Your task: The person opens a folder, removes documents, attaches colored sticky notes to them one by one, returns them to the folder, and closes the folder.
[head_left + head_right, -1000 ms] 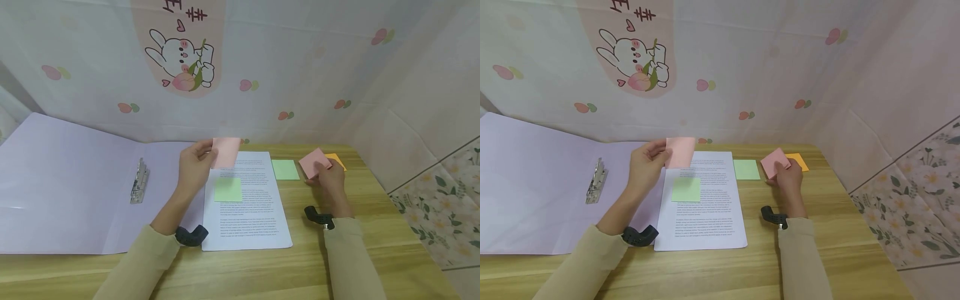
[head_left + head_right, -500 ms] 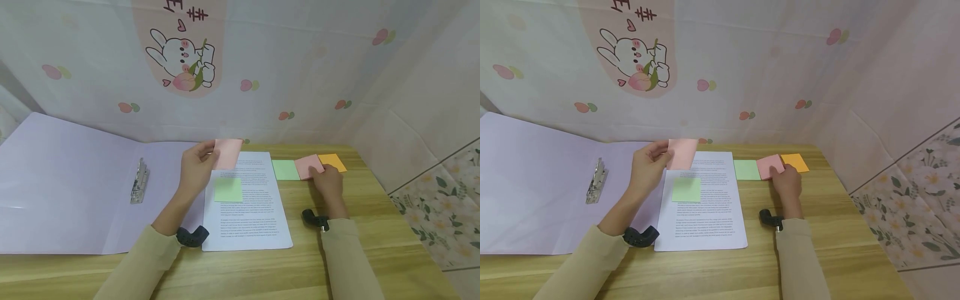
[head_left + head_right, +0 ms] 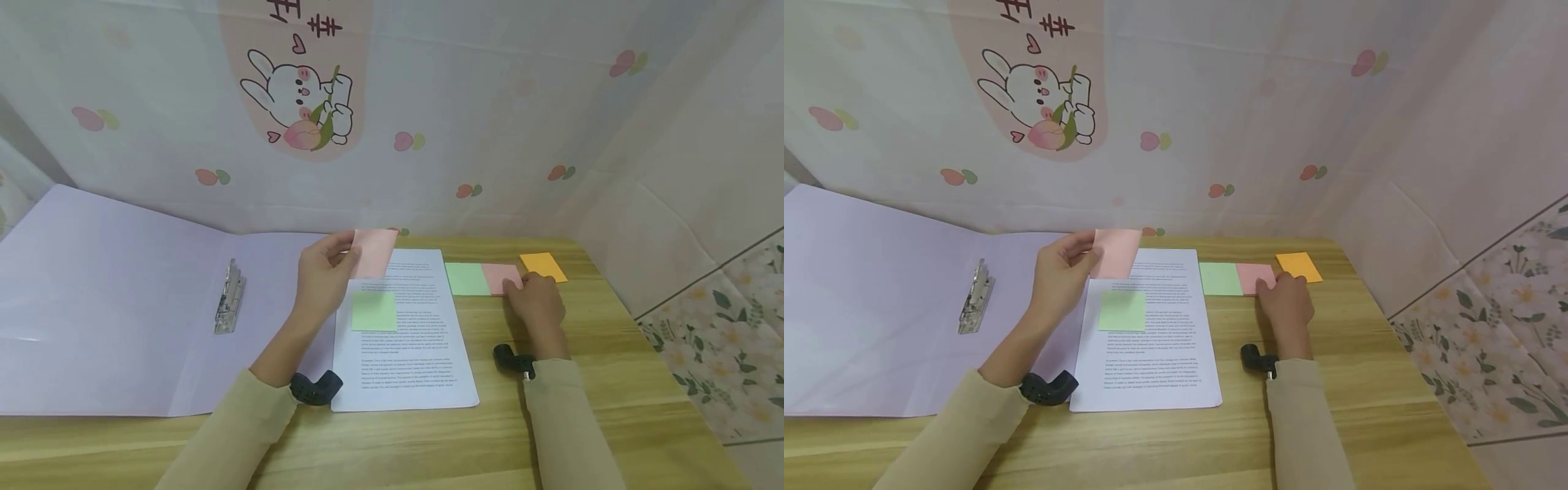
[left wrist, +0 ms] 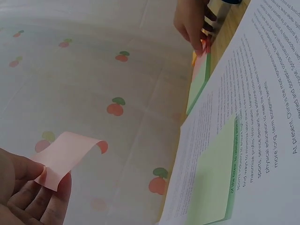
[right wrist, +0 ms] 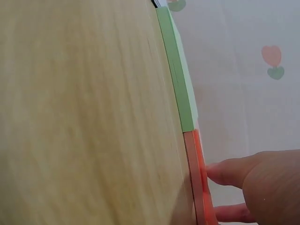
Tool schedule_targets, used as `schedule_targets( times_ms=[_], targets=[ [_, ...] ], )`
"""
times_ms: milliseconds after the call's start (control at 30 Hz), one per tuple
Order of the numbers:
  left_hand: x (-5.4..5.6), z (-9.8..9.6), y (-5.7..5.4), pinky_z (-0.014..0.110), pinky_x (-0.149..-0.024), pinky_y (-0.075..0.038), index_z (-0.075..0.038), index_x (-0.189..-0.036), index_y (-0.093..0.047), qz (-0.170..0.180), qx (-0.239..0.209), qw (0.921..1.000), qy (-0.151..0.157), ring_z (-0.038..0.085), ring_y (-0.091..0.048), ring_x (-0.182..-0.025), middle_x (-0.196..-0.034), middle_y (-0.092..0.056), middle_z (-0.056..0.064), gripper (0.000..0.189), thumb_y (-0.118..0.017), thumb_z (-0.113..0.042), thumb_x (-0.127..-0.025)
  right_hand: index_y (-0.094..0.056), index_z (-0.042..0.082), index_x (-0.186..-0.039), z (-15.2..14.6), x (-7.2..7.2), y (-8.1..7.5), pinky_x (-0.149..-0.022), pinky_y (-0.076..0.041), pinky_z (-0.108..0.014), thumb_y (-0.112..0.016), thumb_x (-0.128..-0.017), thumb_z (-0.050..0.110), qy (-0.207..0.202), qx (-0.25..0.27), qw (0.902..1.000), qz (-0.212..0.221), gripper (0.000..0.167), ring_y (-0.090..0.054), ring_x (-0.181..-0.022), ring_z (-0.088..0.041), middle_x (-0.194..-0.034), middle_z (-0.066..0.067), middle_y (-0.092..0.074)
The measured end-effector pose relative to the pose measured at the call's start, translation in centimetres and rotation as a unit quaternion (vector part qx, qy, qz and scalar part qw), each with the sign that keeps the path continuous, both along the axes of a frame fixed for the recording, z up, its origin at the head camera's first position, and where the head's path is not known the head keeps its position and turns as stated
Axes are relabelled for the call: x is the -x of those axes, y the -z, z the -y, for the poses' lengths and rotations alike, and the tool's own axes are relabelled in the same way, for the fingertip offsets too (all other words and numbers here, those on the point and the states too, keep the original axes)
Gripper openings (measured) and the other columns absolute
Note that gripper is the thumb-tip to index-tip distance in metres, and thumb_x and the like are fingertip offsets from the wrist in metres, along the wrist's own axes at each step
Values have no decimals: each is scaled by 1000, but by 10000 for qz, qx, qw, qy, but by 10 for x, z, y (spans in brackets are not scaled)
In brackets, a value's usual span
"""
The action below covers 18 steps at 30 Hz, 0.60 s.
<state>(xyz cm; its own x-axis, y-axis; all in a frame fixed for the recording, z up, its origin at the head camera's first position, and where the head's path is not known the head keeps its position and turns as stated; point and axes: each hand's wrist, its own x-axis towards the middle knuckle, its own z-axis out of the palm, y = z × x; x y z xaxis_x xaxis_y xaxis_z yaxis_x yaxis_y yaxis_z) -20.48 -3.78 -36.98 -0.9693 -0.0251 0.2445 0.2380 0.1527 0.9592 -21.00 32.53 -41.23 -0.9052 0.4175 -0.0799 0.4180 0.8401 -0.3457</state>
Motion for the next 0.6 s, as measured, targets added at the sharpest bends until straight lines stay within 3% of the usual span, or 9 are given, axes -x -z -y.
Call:
schedule_targets(
  times_ms=[233, 333, 433, 533, 600],
  targets=[
    [-2, -3, -1, 41, -86, -61, -1, -125, -69, -142, 372, 9991, -142, 29, -75, -98, -117, -75, 15, 29, -63, -7, -97, -55, -4, -135, 12, -7, -20, -63, -48, -43, -49, -101, 45, -181, -20, 9994, -307, 60, -57, -98, -40, -125, -29, -56],
    [-3, -4, 1, 41, -85, -61, -1, -124, -70, -382, 558, 9975, -195, 29, -75, -96, -118, -75, 15, 29, -63, -6, -97, -59, -2, -135, 26, -10, -34, -63, -49, -33, -51, -102, 46, -593, 468, 9937, -823, 59, -63, -96, -37, -122, -27, -64],
    [-7, -7, 1, 40, -83, -62, -1, -124, -70, -708, 888, 9934, -178, 27, -75, -96, -119, -75, 13, 28, -63, -5, -97, -64, 1, -130, 47, -12, -45, -67, -56, -31, -51, -102, 49, -1012, 1315, 9797, -1121, 57, -69, -93, -37, -113, -25, -71],
    [-11, -10, 3, 36, -79, -62, -3, -123, -71, -1220, 1495, 9811, -157, 23, -75, -92, -117, -76, 12, 27, -63, -5, -97, -64, 3, -130, 73, -13, -52, -68, -61, -33, -51, -101, 56, -1210, 2219, 9615, -1084, 61, -72, -87, -35, -109, -23, -72],
    [-14, -13, 4, 34, -74, -61, -4, -121, -73, -1689, 1992, 9651, -196, 22, -74, -90, -113, -77, 10, 26, -65, -5, -96, -64, 6, -129, 89, -13, -54, -68, -61, -32, -51, -99, 59, -1277, 2731, 9487, -952, 62, -72, -84, -30, -109, -20, -72]
  ],
)
